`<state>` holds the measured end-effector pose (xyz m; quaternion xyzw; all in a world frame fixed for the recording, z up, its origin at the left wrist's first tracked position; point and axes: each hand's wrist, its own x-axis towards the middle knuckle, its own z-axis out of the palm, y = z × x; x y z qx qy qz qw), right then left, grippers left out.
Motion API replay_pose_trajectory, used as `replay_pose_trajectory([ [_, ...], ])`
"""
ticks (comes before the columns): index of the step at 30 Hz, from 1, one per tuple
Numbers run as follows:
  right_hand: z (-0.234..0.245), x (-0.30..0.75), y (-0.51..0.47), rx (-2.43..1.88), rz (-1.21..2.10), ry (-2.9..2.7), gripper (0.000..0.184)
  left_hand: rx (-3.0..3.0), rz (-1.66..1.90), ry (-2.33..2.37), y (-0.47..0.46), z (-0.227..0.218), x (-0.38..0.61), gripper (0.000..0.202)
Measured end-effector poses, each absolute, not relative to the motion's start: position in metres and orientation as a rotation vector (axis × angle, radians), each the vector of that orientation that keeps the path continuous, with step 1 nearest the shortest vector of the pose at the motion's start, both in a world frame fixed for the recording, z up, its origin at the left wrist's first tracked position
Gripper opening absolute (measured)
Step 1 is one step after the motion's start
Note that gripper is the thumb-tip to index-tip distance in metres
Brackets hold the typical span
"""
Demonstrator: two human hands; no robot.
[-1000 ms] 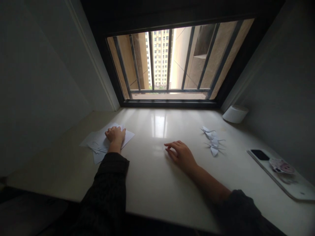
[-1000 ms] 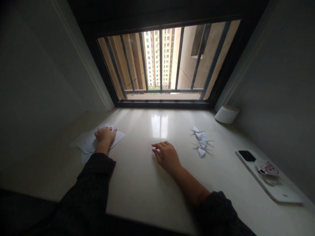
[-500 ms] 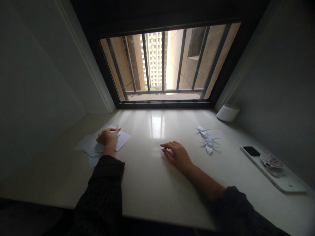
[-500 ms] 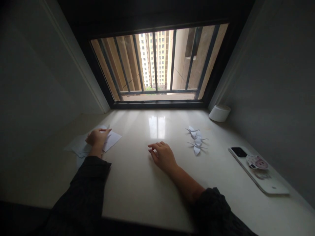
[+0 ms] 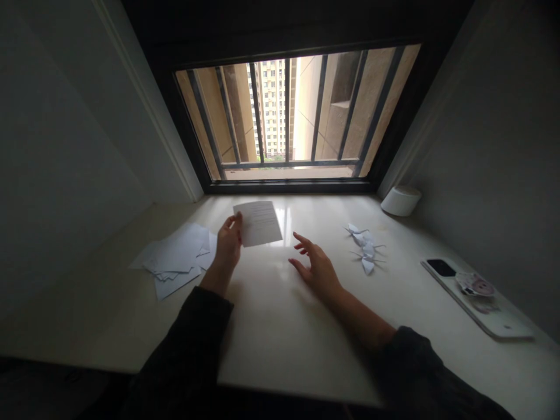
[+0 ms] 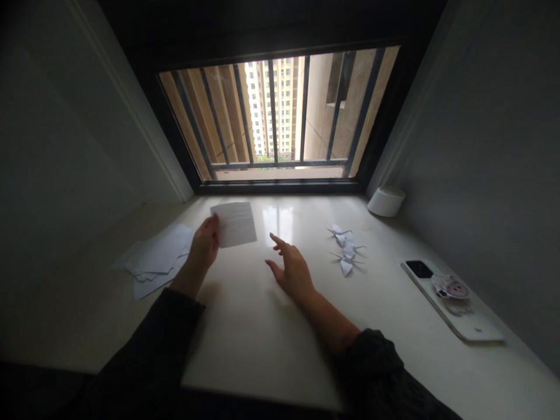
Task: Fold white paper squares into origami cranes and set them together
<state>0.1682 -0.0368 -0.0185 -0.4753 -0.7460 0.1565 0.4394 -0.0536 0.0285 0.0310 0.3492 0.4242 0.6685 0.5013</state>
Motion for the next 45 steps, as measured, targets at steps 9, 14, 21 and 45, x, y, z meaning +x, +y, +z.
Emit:
replay_pose_trajectory([
  [9,-0.015,0.180,-0.027,-1.048,0.299,-1.915,0.081,0.785,1.472,1.086,0.003,0.000,-0.002,0.042],
  [14,-0.014,0.184,-0.025,-1.029,0.330,-1.871,0.045,0.790,1.363,1.061,-0.001,0.004,0.002,0.036],
  [21,-0.013,0.194,-0.017,-1.068,0.661,-1.556,0.029,0.861,1.058,1.061,-0.005,0.009,0.000,0.052],
  [45,-0.013,0.204,-0.008,-1.240,0.945,-1.213,0.036,0.913,0.953,1.000,0.006,0.001,-0.013,0.038],
])
